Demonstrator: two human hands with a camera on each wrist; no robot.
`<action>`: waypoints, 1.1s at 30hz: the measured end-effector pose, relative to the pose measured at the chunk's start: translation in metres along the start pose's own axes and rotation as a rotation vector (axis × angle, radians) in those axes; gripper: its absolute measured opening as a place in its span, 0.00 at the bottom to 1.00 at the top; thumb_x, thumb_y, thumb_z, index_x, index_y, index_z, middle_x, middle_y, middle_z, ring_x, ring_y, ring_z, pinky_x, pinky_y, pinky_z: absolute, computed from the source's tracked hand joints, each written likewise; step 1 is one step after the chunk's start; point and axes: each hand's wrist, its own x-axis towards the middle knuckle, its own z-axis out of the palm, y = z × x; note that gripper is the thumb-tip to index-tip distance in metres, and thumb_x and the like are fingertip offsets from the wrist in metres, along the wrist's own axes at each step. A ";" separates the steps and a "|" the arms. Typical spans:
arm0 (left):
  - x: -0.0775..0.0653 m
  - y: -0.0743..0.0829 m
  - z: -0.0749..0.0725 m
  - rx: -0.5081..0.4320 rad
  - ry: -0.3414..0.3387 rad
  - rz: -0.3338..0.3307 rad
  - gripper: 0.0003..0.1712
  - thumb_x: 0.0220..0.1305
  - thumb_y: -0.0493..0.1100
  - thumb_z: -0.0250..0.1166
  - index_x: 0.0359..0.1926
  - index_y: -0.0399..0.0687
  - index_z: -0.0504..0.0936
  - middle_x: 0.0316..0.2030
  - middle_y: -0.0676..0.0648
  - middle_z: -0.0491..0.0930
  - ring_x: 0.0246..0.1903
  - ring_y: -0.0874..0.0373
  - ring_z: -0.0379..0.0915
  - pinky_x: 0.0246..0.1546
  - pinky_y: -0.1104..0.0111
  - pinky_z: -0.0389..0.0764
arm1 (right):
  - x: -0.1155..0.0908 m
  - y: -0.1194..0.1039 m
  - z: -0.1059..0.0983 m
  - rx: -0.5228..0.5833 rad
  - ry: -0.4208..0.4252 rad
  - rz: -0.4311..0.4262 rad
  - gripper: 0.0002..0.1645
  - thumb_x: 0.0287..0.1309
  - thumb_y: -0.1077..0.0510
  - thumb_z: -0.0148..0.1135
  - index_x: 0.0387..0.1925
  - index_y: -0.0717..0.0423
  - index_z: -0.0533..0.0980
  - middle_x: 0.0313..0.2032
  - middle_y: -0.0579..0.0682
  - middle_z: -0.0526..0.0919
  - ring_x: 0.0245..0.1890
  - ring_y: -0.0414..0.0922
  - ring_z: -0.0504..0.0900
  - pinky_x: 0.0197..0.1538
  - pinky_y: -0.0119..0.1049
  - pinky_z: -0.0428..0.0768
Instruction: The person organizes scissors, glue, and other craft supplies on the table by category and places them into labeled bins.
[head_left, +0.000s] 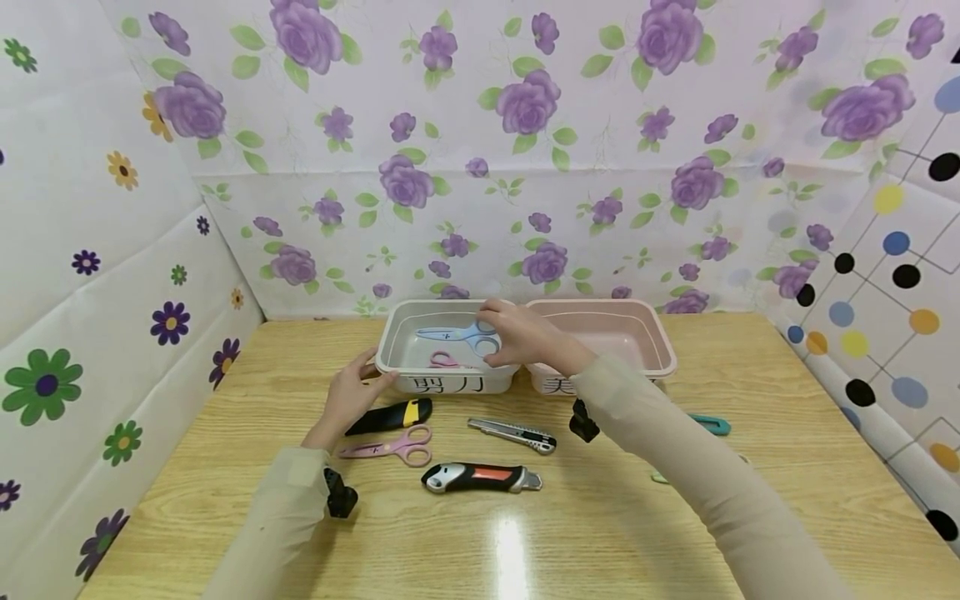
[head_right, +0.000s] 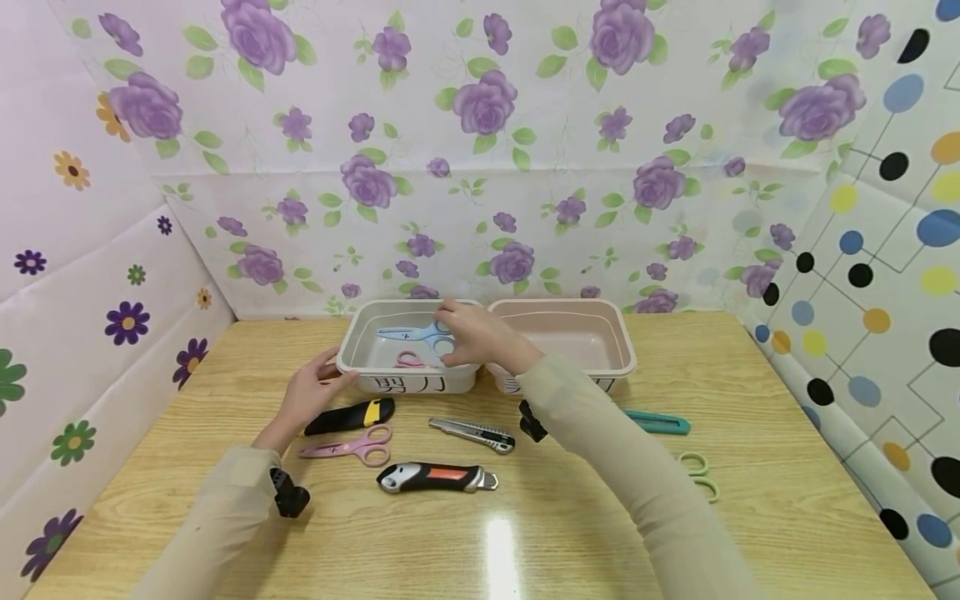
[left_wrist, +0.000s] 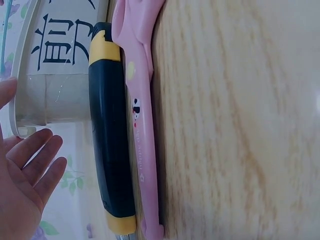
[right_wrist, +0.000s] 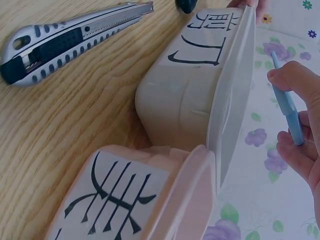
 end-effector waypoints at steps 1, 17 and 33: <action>0.000 0.000 0.000 0.001 0.000 -0.001 0.38 0.58 0.52 0.63 0.65 0.41 0.61 0.50 0.36 0.75 0.51 0.45 0.72 0.43 0.53 0.75 | 0.001 0.000 0.001 0.000 0.000 0.001 0.35 0.44 0.50 0.67 0.54 0.63 0.70 0.53 0.57 0.71 0.45 0.49 0.75 0.45 0.40 0.75; 0.001 -0.001 0.001 -0.006 0.007 0.021 0.37 0.58 0.51 0.62 0.64 0.40 0.62 0.50 0.36 0.75 0.50 0.45 0.73 0.43 0.54 0.76 | 0.010 0.009 0.015 0.004 0.010 0.053 0.35 0.43 0.49 0.68 0.53 0.63 0.72 0.50 0.57 0.72 0.43 0.49 0.75 0.45 0.42 0.75; 0.000 -0.003 0.002 -0.007 0.018 0.020 0.36 0.58 0.50 0.63 0.64 0.40 0.63 0.50 0.36 0.76 0.51 0.45 0.72 0.44 0.53 0.75 | 0.014 0.019 0.033 0.014 0.008 0.041 0.35 0.44 0.49 0.68 0.52 0.66 0.73 0.53 0.63 0.73 0.52 0.55 0.73 0.53 0.45 0.72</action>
